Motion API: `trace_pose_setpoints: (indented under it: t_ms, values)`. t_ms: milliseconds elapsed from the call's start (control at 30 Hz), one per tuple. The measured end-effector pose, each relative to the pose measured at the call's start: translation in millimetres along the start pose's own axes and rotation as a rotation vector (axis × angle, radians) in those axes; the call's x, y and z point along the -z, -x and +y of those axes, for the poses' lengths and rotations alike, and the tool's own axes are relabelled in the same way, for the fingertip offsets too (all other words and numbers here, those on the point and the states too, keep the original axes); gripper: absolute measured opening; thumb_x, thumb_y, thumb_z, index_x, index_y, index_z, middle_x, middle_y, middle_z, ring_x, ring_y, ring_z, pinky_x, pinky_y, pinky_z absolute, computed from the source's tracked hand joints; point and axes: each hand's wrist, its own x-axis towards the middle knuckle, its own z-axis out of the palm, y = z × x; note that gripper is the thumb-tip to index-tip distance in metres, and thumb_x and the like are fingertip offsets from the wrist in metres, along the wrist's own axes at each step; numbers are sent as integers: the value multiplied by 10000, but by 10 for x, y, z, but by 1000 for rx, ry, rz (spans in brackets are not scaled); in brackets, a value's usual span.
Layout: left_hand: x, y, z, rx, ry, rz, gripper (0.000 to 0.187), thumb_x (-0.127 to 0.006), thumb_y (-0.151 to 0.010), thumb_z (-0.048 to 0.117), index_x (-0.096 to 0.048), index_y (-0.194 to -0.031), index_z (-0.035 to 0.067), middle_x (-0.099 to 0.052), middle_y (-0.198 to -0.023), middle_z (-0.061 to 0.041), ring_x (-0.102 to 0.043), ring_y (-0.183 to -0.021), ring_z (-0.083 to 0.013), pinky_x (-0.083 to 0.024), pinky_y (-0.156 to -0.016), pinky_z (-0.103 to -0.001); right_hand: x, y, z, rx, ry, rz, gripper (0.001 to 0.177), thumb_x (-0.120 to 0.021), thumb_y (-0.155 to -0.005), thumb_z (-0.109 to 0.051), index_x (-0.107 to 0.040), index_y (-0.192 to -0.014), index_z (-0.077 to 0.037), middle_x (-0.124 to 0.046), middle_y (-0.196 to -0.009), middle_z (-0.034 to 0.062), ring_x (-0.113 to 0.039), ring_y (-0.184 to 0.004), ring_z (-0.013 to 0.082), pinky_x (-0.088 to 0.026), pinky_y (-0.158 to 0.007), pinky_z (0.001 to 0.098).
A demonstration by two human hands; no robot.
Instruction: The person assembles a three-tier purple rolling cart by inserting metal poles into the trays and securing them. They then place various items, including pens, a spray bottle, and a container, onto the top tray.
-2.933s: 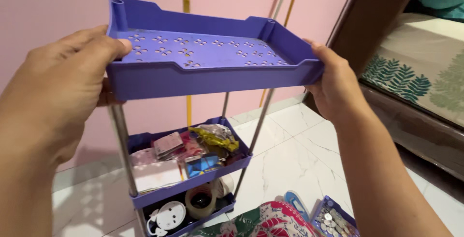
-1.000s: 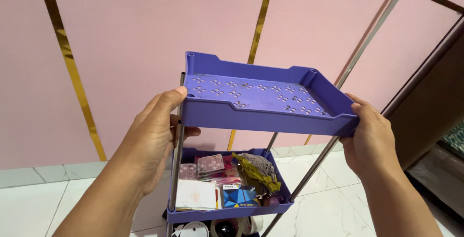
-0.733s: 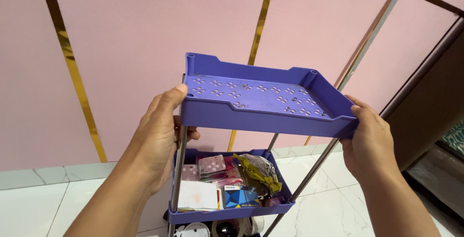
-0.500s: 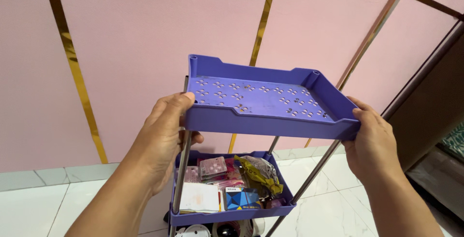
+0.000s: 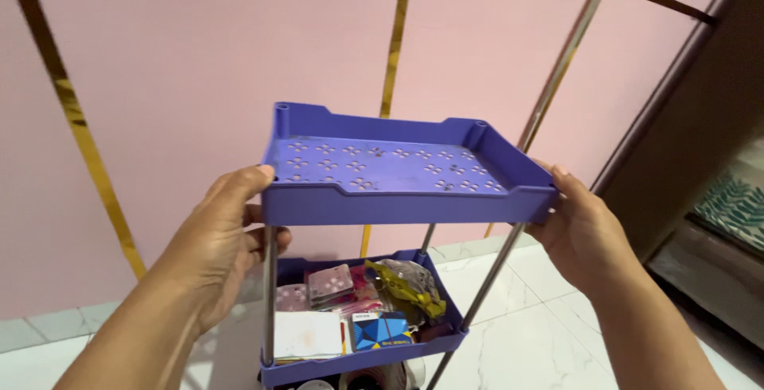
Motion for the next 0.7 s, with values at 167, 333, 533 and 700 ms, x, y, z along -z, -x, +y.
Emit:
trace_pose_setpoints:
  t_ms: [167, 333, 533, 700]
  values:
    - [-7, 143, -42, -15, 9, 21, 527, -620, -840, 499, -633, -1125, 56, -588, -976, -109, -574, -887, -219, -495, -856, -394, 94, -1, 59, 97, -88, -17, 493, -343, -1037, -225, -557, -1386, 50, -646, -1192, 164, -621, -1028, 210, -508, -952, 446]
    - [7, 132, -77, 17, 36, 31, 488, -628, -845, 531, -641, -1068, 97, -616, -982, -79, -590, -906, -233, -490, -881, -417, 96, 16, 146, 206, -157, -24, 491, -379, -984, -174, -543, -1380, 65, -671, -1233, 163, -672, -1055, 208, -531, -977, 425]
    - [-7, 40, -12, 52, 56, 45, 449, -624, -839, 465, -599, -1095, 97, -598, -1027, -62, -562, -916, -243, -480, -861, -433, 156, -91, 197, 143, -163, -22, 490, -382, -1041, -261, -579, -1376, 36, -661, -1202, 149, -637, -1013, 199, -511, -930, 424]
    - [-192, 225, 30, -514, -179, 319, 501, -744, -865, 271, -495, -1266, 103, -563, -1239, -60, -580, -1201, -181, -483, -1002, -357, 382, -39, 441, 143, -387, -81, 445, -373, -1070, -331, -582, -1243, 22, -669, -1177, 159, -668, -1032, 254, -530, -934, 452]
